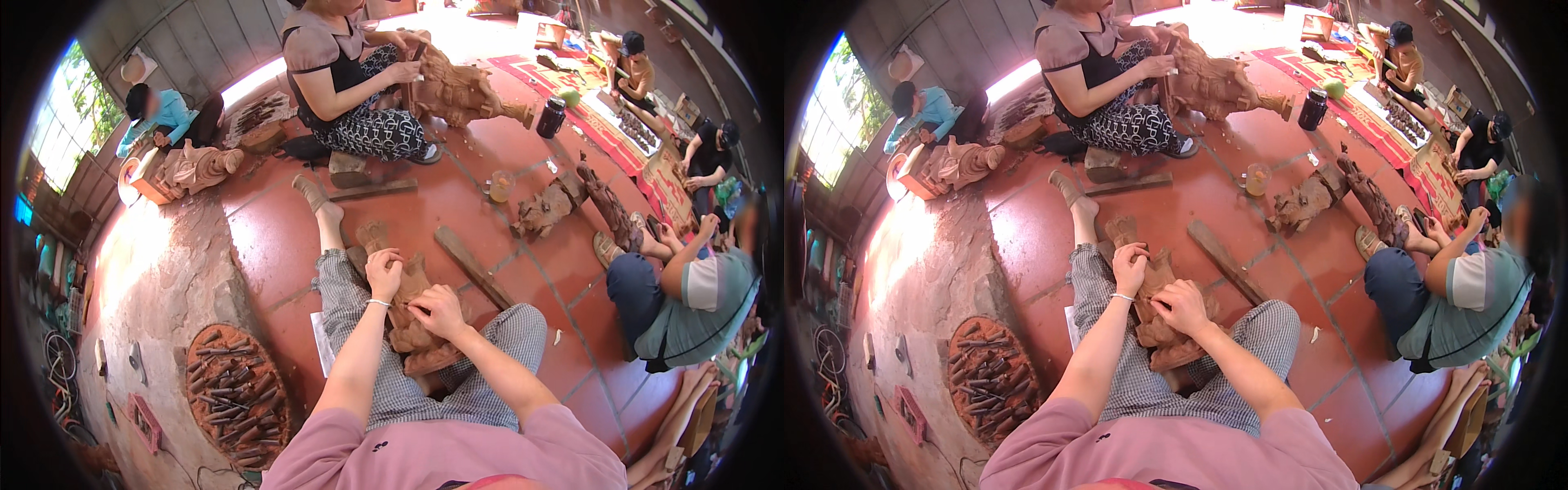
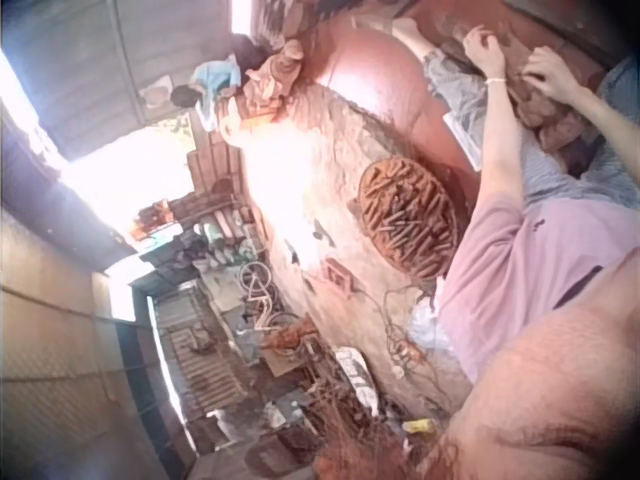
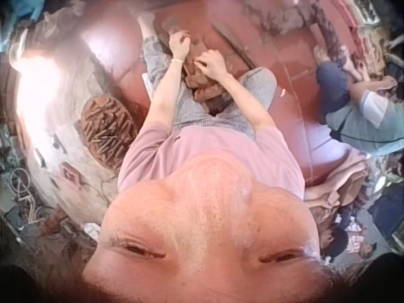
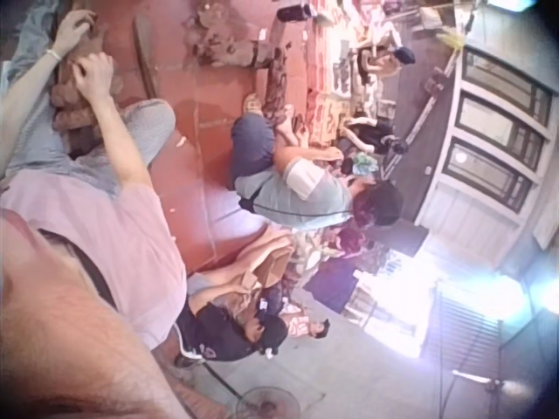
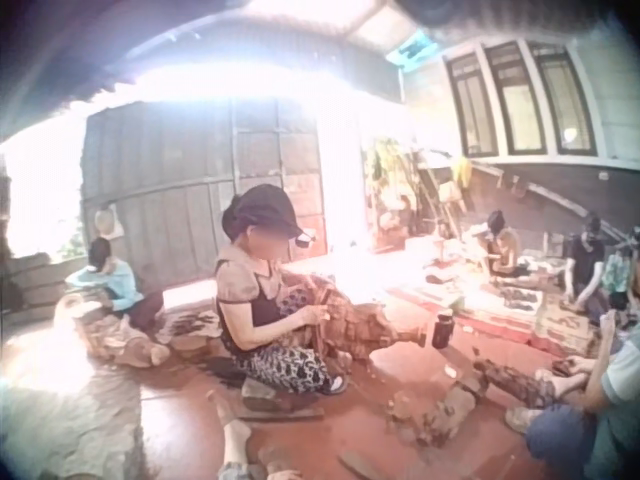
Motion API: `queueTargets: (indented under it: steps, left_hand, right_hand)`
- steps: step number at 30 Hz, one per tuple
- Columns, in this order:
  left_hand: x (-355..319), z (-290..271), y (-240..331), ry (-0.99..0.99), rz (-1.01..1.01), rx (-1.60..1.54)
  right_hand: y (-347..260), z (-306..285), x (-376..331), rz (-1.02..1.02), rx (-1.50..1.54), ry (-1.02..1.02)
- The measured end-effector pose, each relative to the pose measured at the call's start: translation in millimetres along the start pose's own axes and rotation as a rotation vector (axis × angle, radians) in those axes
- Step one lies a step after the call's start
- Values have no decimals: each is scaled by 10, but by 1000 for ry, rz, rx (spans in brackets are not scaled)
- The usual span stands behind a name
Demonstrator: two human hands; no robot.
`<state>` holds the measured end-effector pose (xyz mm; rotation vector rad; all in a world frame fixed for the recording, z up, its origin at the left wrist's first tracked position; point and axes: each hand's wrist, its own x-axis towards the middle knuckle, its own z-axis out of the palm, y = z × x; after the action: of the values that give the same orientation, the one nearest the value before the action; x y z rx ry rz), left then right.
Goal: The person sits on the floor and carves a wooden object using a small tool. They hold the wood steady with one hand while shaping its surface with the other, occasionally adjusting their grip and the object's orientation.
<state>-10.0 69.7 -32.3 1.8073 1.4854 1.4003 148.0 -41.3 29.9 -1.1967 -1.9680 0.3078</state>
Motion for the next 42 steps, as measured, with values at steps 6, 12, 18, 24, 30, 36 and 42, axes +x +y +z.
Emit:
queueTargets:
  steps: [6,12,18,24,30,36,42]
  left_hand:
    - [22,-1,20,23,3,-20]
    - [6,-8,33,21,5,-21]
    - [-9,-30,14,-16,-17,-34]
    - [4,-25,2,-31,-27,-32]
    - [-19,-15,-12,-26,-21,-31]
    - [-12,-5,-26,-5,-3,-27]
    - [3,-5,-40,-16,-21,-15]
  right_hand:
    - [18,35,-8,0,17,16]
    - [18,19,-6,10,-7,-20]
    - [5,30,4,-10,-3,7]
    - [41,58,0,-38,2,26]
    - [23,38,-17,8,-15,-21]
    - [9,36,-21,25,-7,-21]
    - [22,46,-21,3,-13,-18]
